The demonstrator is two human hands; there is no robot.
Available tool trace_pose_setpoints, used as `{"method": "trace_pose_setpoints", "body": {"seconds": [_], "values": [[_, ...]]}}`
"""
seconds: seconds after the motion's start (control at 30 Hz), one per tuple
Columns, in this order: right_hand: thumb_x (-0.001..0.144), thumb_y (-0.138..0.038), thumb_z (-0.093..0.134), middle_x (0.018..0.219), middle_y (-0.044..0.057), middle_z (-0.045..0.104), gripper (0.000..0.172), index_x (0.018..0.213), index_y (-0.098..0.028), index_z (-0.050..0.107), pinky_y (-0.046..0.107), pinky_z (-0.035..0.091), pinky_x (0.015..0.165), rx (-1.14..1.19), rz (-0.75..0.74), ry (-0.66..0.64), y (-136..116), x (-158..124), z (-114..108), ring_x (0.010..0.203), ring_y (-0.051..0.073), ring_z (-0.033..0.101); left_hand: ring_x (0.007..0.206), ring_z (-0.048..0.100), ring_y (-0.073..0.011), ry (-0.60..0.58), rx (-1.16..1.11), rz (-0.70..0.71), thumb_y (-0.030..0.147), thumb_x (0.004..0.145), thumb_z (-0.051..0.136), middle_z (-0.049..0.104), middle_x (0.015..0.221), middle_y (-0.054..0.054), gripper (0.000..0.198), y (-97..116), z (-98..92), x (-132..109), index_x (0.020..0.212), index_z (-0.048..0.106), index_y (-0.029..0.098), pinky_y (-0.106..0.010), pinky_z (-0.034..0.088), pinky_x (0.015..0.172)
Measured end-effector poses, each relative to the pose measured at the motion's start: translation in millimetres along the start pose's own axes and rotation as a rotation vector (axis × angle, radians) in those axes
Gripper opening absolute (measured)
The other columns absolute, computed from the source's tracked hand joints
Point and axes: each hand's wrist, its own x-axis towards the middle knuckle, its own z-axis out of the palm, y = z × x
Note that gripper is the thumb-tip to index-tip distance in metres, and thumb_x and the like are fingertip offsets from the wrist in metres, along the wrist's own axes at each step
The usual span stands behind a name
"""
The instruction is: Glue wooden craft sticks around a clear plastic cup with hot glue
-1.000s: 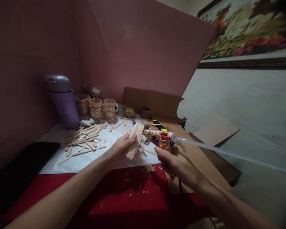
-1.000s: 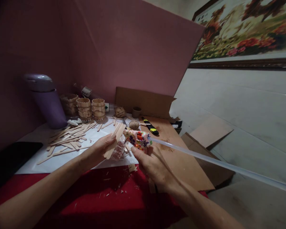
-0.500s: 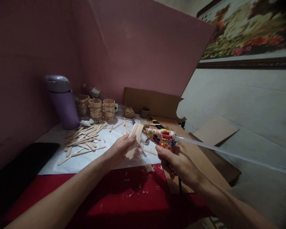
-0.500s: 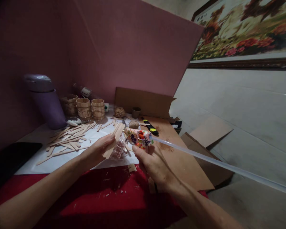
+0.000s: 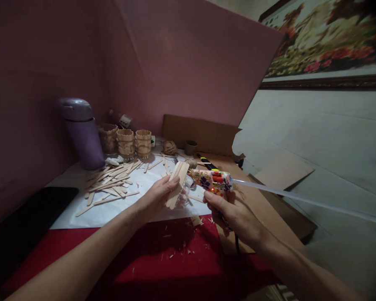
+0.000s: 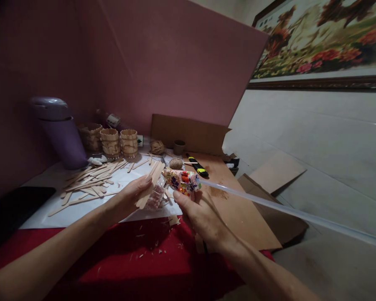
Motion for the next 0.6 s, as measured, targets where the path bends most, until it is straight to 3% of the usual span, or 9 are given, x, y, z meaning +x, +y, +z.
{"method": "trace_pose_setpoints", "body": {"seconds": [0.2, 0.4, 0.6], "values": [[0.088, -0.054, 0.059, 0.046, -0.006, 0.040, 0.043, 0.061, -0.022, 0.050, 0.025, 0.037, 0.043, 0.007, 0.041, -0.006, 2.3, -0.5, -1.2, 0.040, 0.009, 0.035, 0.066, 0.061, -0.0178, 0.010, 0.044, -0.002, 0.053, 0.075, 0.076, 0.067, 0.085, -0.009, 0.055, 2.1, 2.1, -1.6, 0.111, 0.062, 0.014, -0.027, 0.045, 0.058], [0.089, -0.052, 0.059, 0.045, -0.006, 0.041, 0.040, 0.063, -0.022, 0.054, 0.026, 0.041, 0.049, -0.007, 0.004, 0.011, 1.8, -1.5, -1.0, 0.043, 0.011, 0.039, 0.068, 0.063, -0.0189, 0.010, 0.061, -0.003, 0.054, 0.076, 0.075, 0.067, 0.088, -0.010, 0.057, 1.5, 1.1, -0.9, 0.115, 0.061, 0.014, -0.026, 0.046, 0.059], [0.090, -0.055, 0.058, 0.042, -0.006, 0.038, 0.048, 0.056, -0.022, 0.048, 0.025, 0.033, 0.042, -0.035, -0.060, -0.055, 2.3, -1.5, -0.5, 0.039, 0.009, 0.032, 0.069, 0.063, -0.0190, -0.012, 0.057, 0.004, 0.051, 0.077, 0.074, 0.067, 0.087, -0.010, 0.058, 0.2, -0.7, 1.4, 0.118, 0.060, 0.013, -0.026, 0.047, 0.058]]}}
